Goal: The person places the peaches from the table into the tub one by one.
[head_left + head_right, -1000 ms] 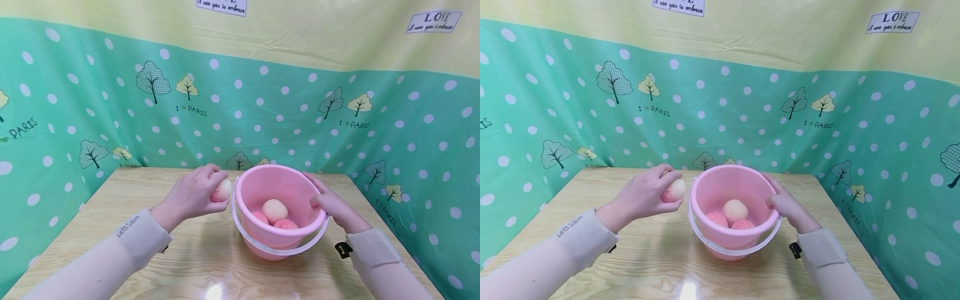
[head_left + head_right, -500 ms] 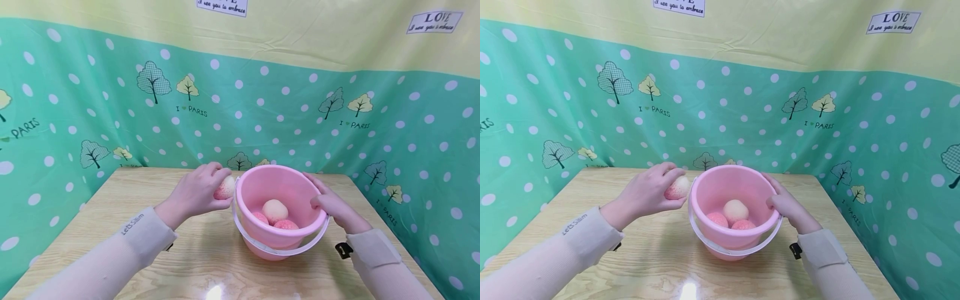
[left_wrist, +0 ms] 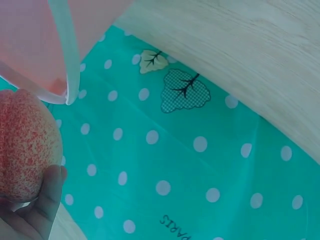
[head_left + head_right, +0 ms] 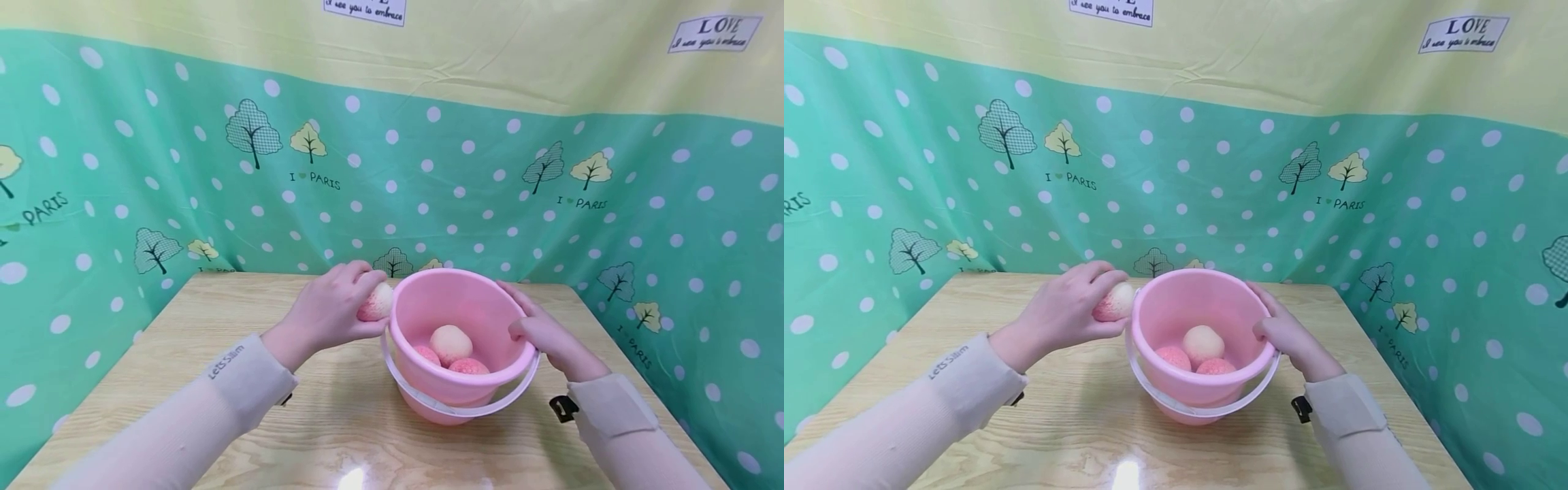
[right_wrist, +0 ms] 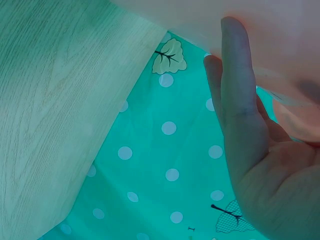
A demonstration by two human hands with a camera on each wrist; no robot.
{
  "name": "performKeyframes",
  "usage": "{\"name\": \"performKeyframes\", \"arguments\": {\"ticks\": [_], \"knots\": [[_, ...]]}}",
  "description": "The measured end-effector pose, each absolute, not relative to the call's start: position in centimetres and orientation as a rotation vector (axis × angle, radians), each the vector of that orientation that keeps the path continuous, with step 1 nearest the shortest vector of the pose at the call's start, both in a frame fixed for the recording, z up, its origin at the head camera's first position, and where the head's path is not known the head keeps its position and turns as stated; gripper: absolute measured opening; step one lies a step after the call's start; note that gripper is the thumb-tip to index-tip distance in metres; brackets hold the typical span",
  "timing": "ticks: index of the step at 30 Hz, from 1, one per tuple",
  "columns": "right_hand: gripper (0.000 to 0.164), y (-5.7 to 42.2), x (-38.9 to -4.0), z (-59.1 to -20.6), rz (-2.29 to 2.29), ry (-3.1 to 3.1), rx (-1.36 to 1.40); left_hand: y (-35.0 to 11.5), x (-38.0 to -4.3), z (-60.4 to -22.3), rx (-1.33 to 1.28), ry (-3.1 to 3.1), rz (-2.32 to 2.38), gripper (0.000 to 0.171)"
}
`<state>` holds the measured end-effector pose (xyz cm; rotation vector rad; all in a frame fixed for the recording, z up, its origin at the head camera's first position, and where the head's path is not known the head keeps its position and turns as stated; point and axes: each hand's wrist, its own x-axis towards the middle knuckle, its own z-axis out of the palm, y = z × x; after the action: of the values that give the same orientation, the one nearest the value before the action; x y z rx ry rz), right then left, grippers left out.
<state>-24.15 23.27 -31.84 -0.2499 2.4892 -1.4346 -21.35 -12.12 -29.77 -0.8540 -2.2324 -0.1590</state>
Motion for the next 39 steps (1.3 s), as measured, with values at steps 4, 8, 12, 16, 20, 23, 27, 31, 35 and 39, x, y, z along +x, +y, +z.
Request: {"name": "performKeyframes", "arguments": {"ticks": [4, 8, 12, 16, 20, 23, 27, 31, 35, 39], "knots": [[0.092, 23.2, -24.1, -31.7, -1.435, 2.488, -0.249, -12.0, -21.4, -29.6, -0.853, -2.235, -0.158, 0.053], [0.092, 23.2, -24.1, -31.7, -1.432, 2.491, -0.246, -11.8, -21.4, -29.4, -0.846, -2.249, -0.159, 0.056], [0.092, 23.1, -24.1, -31.6, -1.431, 2.49, -0.245, -11.6, -21.4, -29.3, -0.84, -2.268, -0.178, 0.057], [0.092, 23.2, -24.0, -31.6, -1.433, 2.484, -0.244, -11.2, -21.4, -29.2, -0.841, -2.297, -0.215, 0.056], [0.092, 23.2, -24.0, -31.6, -1.433, 2.484, -0.244, -10.9, -21.4, -29.1, -0.828, -2.319, -0.245, 0.056], [0.092, 23.2, -24.0, -31.5, -1.431, 2.485, -0.244, -10.9, -21.5, -29.0, -0.82, -2.321, -0.255, 0.055], [0.092, 23.1, -24.0, -31.5, -1.427, 2.484, -0.228, -10.9, -21.5, -28.8, -0.802, -2.317, -0.276, 0.057], [0.093, 23.1, -24.0, -31.6, -1.423, 2.484, -0.221, -10.8, -21.5, -28.3, -0.765, -2.342, -0.311, 0.059], [0.092, 23.1, -24.1, -31.6, -1.422, 2.486, -0.228, -10.7, -21.4, -27.9, -0.746, -2.384, -0.336, 0.058], [0.092, 23.2, -24.1, -31.7, -1.422, 2.486, -0.228, -10.4, -21.4, -27.9, -0.749, -2.403, -0.357, 0.056]]}}
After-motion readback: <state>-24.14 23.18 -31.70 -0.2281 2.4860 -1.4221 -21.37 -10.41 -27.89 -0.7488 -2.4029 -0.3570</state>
